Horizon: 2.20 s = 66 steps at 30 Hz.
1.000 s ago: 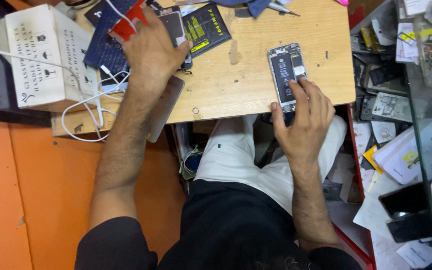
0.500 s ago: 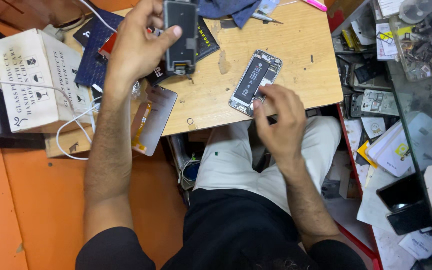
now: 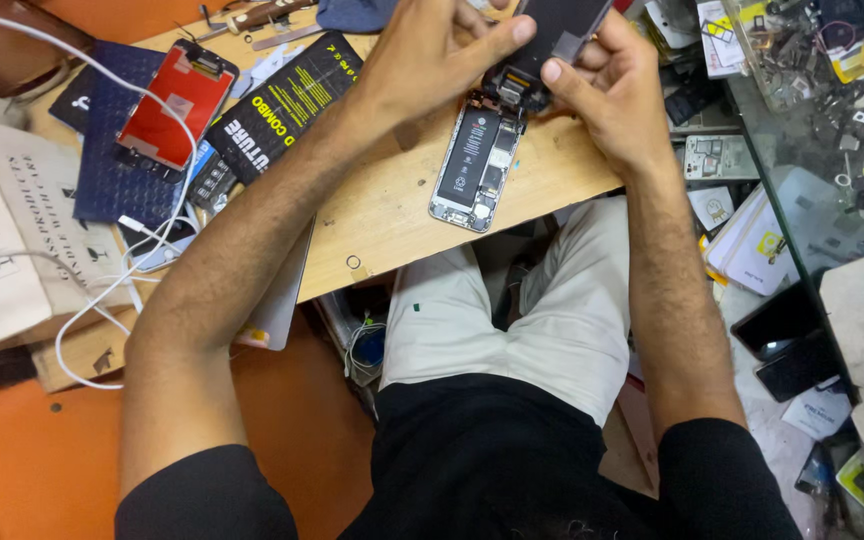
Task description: The person cleans the internal components of a disassembled smartphone using a toothbrush, then reassembles the device by aligning and closing the screen. Finally, the person connects a charging cable to the phone to test its functionality.
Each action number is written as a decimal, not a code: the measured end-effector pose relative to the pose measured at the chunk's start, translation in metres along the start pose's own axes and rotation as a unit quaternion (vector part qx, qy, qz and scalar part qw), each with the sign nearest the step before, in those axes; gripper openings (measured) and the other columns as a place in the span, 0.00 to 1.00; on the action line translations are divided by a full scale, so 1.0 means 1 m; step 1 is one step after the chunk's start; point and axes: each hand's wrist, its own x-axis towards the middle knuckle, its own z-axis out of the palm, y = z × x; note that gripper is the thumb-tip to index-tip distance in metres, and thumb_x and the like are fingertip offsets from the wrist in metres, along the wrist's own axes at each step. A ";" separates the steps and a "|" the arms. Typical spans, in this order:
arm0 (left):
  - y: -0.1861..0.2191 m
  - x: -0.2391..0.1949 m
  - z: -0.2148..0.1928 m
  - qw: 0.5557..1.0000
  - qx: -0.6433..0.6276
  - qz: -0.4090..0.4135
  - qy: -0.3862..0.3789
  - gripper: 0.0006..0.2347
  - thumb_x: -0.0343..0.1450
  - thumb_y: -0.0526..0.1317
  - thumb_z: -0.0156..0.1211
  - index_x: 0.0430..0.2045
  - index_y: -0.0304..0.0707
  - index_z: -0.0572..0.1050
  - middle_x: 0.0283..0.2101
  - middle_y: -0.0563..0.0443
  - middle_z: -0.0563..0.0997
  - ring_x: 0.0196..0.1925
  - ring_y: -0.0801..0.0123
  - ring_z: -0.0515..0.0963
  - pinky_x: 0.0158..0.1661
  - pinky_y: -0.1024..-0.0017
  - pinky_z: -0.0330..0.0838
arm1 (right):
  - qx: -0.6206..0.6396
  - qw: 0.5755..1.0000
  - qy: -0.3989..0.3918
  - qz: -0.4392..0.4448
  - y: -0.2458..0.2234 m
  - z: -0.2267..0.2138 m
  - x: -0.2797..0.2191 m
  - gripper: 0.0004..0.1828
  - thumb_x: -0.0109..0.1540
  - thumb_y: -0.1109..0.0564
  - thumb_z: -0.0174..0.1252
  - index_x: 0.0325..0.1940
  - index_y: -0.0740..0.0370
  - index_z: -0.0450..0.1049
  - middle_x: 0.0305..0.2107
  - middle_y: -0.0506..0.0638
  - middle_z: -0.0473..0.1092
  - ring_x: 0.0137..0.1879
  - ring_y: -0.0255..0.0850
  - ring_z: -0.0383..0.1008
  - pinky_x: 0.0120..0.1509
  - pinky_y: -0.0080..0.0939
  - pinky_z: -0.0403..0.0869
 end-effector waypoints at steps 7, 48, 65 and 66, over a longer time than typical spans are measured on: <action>-0.011 -0.043 -0.010 0.967 0.145 0.206 -0.040 0.09 0.75 0.38 0.65 0.46 0.40 0.74 0.36 0.52 0.76 0.32 0.65 0.81 0.33 0.66 0.73 | -0.023 0.999 -0.033 0.000 0.027 -0.012 0.021 0.19 0.75 0.69 0.59 0.68 0.68 0.64 0.60 0.57 0.73 0.58 0.42 0.79 0.63 0.40 0.82; -0.017 -0.036 -0.005 0.919 0.253 0.270 -0.135 0.19 0.67 0.43 0.66 0.53 0.44 0.79 0.32 0.54 0.69 0.32 0.68 0.78 0.30 0.68 0.72 | -0.242 0.967 -0.009 -0.079 0.014 -0.002 0.005 0.08 0.73 0.73 0.61 0.52 0.79 0.68 0.44 0.57 0.74 0.54 0.41 0.80 0.57 0.37 0.83; -0.021 -0.037 -0.006 0.937 0.207 0.228 -0.167 0.19 0.66 0.42 0.67 0.54 0.45 0.81 0.32 0.53 0.69 0.29 0.65 0.75 0.32 0.66 0.73 | -0.258 0.962 -0.011 -0.093 0.012 -0.002 0.003 0.09 0.72 0.75 0.62 0.53 0.80 0.68 0.45 0.58 0.75 0.53 0.41 0.80 0.55 0.36 0.83; -0.021 -0.037 -0.006 0.937 0.202 0.229 -0.167 0.19 0.67 0.42 0.67 0.54 0.45 0.81 0.33 0.53 0.69 0.30 0.65 0.75 0.32 0.65 0.74 | -0.261 0.961 -0.008 -0.088 0.013 -0.002 0.003 0.09 0.72 0.74 0.63 0.53 0.79 0.68 0.43 0.58 0.74 0.52 0.40 0.80 0.54 0.36 0.83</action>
